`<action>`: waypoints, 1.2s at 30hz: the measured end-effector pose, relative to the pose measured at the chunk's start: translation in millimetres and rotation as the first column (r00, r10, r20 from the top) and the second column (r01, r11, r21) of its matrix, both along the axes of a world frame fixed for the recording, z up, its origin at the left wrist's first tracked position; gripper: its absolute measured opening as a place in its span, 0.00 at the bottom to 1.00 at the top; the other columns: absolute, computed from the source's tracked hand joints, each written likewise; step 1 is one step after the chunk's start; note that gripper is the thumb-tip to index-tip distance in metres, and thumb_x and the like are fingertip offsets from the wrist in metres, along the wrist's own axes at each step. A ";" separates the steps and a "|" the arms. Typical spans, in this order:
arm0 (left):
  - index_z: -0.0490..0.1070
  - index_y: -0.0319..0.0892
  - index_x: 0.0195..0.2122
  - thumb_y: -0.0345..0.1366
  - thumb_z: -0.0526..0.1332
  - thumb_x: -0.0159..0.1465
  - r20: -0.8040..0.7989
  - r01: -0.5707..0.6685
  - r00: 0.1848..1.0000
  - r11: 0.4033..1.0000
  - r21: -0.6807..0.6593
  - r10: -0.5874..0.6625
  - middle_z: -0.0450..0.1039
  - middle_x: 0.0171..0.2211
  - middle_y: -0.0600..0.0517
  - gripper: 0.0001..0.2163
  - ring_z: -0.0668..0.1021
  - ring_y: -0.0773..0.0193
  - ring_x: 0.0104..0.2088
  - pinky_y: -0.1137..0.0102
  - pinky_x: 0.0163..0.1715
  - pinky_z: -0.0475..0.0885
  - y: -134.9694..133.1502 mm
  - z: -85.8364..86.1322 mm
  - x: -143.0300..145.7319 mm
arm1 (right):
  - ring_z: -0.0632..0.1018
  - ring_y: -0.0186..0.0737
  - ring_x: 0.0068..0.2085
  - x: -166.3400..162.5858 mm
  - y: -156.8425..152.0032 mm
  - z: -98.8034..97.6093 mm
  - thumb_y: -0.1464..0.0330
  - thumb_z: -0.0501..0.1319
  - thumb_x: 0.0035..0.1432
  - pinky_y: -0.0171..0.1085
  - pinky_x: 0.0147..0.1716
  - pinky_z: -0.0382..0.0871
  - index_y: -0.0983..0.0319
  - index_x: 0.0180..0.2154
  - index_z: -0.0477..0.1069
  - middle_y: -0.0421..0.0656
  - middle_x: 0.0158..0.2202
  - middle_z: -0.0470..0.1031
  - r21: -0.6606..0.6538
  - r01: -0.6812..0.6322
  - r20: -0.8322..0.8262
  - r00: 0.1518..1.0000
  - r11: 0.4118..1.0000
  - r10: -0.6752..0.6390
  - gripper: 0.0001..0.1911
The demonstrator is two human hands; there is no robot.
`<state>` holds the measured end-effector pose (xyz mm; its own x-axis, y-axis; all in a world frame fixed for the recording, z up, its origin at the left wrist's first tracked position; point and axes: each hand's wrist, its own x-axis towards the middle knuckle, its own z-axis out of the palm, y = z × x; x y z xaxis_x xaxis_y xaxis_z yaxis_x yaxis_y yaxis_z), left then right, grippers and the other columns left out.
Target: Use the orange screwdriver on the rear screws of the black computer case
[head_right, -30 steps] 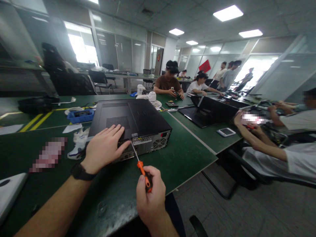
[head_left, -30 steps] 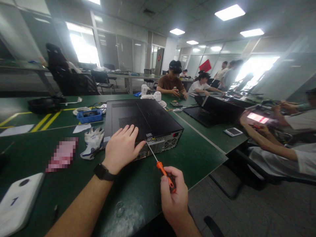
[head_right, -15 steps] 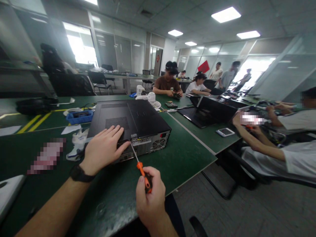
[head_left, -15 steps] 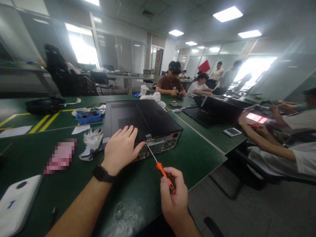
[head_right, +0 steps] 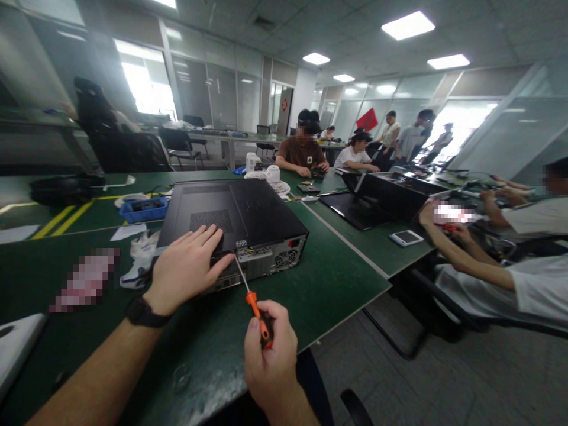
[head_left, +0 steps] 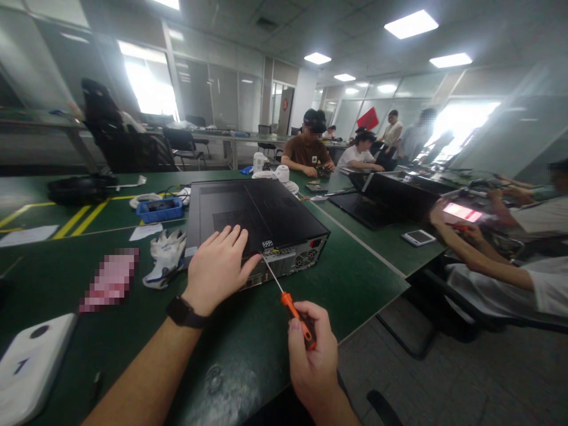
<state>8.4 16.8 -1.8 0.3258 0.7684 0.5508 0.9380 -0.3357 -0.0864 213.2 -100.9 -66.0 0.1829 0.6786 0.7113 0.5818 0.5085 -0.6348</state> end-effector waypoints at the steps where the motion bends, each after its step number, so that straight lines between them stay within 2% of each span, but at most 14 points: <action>1: 0.76 0.30 0.67 0.49 0.59 0.78 0.003 0.003 1.000 1.000 0.001 -0.003 0.77 0.68 0.31 0.28 0.80 0.34 0.68 0.46 0.68 0.75 0.2 -0.2 0.0 | 0.80 0.34 0.25 0.2 0.0 -0.4 0.70 0.60 0.72 0.31 0.26 0.76 0.59 0.50 0.75 0.39 0.32 0.81 0.000 0.001 0.002 1.000 1.000 -0.001 0.08; 18: 0.75 0.31 0.68 0.50 0.59 0.78 -0.005 -0.002 1.000 1.000 -0.014 0.001 0.76 0.69 0.32 0.28 0.79 0.35 0.69 0.46 0.68 0.75 0.6 -0.3 -0.8 | 0.80 0.34 0.25 0.0 -1.1 -4.6 0.69 0.60 0.72 0.31 0.25 0.75 0.59 0.51 0.75 0.40 0.33 0.81 -0.026 -0.005 -0.001 1.000 1.000 0.004 0.09; 25: 0.74 0.29 0.68 0.50 0.58 0.78 0.016 0.001 1.000 0.999 -0.044 -0.001 0.76 0.70 0.32 0.29 0.78 0.35 0.70 0.47 0.69 0.73 -1.0 3.4 -0.6 | 0.82 0.35 0.25 0.2 0.1 -6.6 0.67 0.61 0.75 0.32 0.26 0.78 0.59 0.52 0.76 0.39 0.30 0.83 -0.083 -0.043 -0.117 0.993 0.996 0.033 0.08; 30: 0.74 0.33 0.69 0.51 0.58 0.78 0.020 -0.011 1.000 0.999 -0.052 0.012 0.75 0.71 0.33 0.28 0.77 0.36 0.70 0.47 0.70 0.72 -0.9 3.6 -0.4 | 0.82 0.34 0.25 0.4 1.1 -10.2 0.66 0.60 0.77 0.32 0.25 0.78 0.59 0.52 0.75 0.38 0.31 0.82 -0.091 -0.079 -0.202 0.978 0.993 0.059 0.08; 36: 0.74 0.30 0.68 0.50 0.58 0.79 0.038 0.007 0.999 0.998 -0.060 -0.005 0.75 0.70 0.32 0.28 0.77 0.35 0.70 0.47 0.70 0.71 -0.7 4.1 -0.5 | 0.82 0.37 0.30 3.0 -0.1 -8.1 0.67 0.62 0.73 0.36 0.29 0.78 0.58 0.55 0.75 0.43 0.39 0.83 -0.075 -0.030 -0.099 0.995 0.997 0.023 0.11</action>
